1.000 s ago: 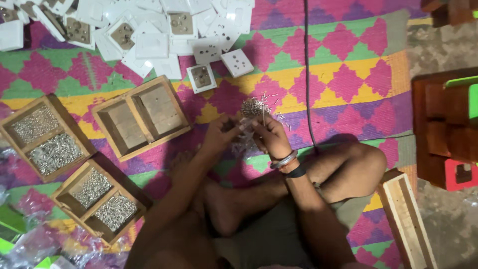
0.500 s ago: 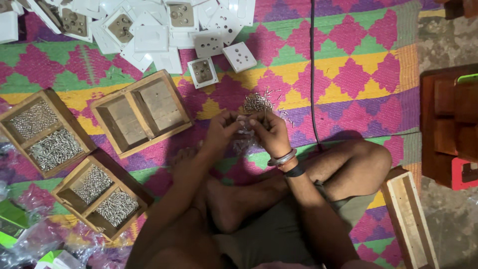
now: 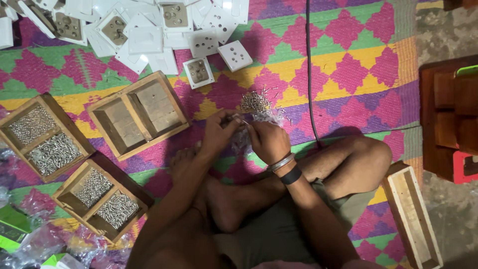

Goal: The person sits on a mat and repeatedly picks small metal fasteners from a plastic bag, separating them and placing them into a pile on the mat. Wooden boxes containing fasteners and white plastic components are visible nearby.

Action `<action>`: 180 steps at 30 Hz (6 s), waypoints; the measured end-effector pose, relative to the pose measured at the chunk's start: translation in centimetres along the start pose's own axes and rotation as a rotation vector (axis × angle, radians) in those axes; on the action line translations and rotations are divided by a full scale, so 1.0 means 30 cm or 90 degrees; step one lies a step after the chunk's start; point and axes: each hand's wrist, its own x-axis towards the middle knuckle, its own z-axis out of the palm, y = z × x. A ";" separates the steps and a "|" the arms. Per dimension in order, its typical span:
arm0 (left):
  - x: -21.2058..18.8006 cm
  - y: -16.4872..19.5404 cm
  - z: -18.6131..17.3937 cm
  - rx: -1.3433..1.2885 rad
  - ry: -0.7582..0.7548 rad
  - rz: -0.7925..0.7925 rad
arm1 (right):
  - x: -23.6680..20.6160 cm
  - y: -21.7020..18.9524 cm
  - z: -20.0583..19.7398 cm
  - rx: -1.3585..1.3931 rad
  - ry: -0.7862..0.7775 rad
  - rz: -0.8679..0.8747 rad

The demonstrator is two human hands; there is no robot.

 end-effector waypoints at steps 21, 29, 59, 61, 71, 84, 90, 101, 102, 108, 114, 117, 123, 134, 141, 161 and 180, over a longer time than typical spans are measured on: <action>-0.009 0.082 0.081 0.418 0.067 0.301 | 0.101 0.142 -0.053 0.344 0.056 -0.003; 0.029 0.109 0.111 0.238 0.005 0.089 | 0.086 0.100 0.021 0.587 -0.099 0.145; 0.033 0.123 0.118 0.351 0.102 0.158 | 0.076 0.174 0.059 0.892 -0.045 0.496; 0.038 0.125 0.115 0.319 0.086 0.179 | 0.078 0.178 0.058 0.900 -0.063 0.508; 0.025 0.131 0.084 0.261 0.040 0.204 | 0.091 0.161 0.034 0.949 -0.068 0.582; -0.005 0.152 0.079 0.281 -0.002 0.155 | 0.073 0.150 0.052 0.897 -0.042 0.520; -0.209 0.423 -0.156 0.617 -0.126 0.397 | 0.058 0.193 0.008 0.647 0.031 0.353; -0.393 0.030 -0.156 1.113 0.149 0.171 | 0.040 0.037 0.112 0.088 -0.011 -0.085; -0.406 0.056 -0.148 1.082 0.164 0.203 | 0.039 0.033 0.126 0.055 -0.028 -0.055; -0.365 0.223 -0.071 0.745 0.190 0.143 | 0.054 0.116 0.100 0.370 -0.077 0.079; -0.054 0.160 0.007 0.190 -0.119 -0.020 | 0.015 0.123 0.011 0.742 -0.165 0.278; -0.010 0.076 0.024 0.080 -0.109 -0.050 | 0.017 0.112 -0.003 0.684 -0.139 0.222; -0.041 0.022 -0.028 -0.027 -0.043 -0.083 | 0.041 0.107 0.057 0.572 -0.092 0.177; 0.002 -0.033 -0.022 -0.043 -0.060 -0.054 | 0.038 0.100 0.047 0.459 -0.044 0.140; -0.007 -0.014 -0.023 -0.057 -0.033 -0.083 | 0.038 0.078 -0.015 0.321 0.012 0.155; -0.027 0.042 0.015 0.277 0.006 0.101 | -0.005 0.016 0.001 -0.058 -0.007 0.009; -0.027 0.024 0.039 -0.002 0.007 -0.080 | 0.021 0.179 0.094 0.598 -0.143 0.276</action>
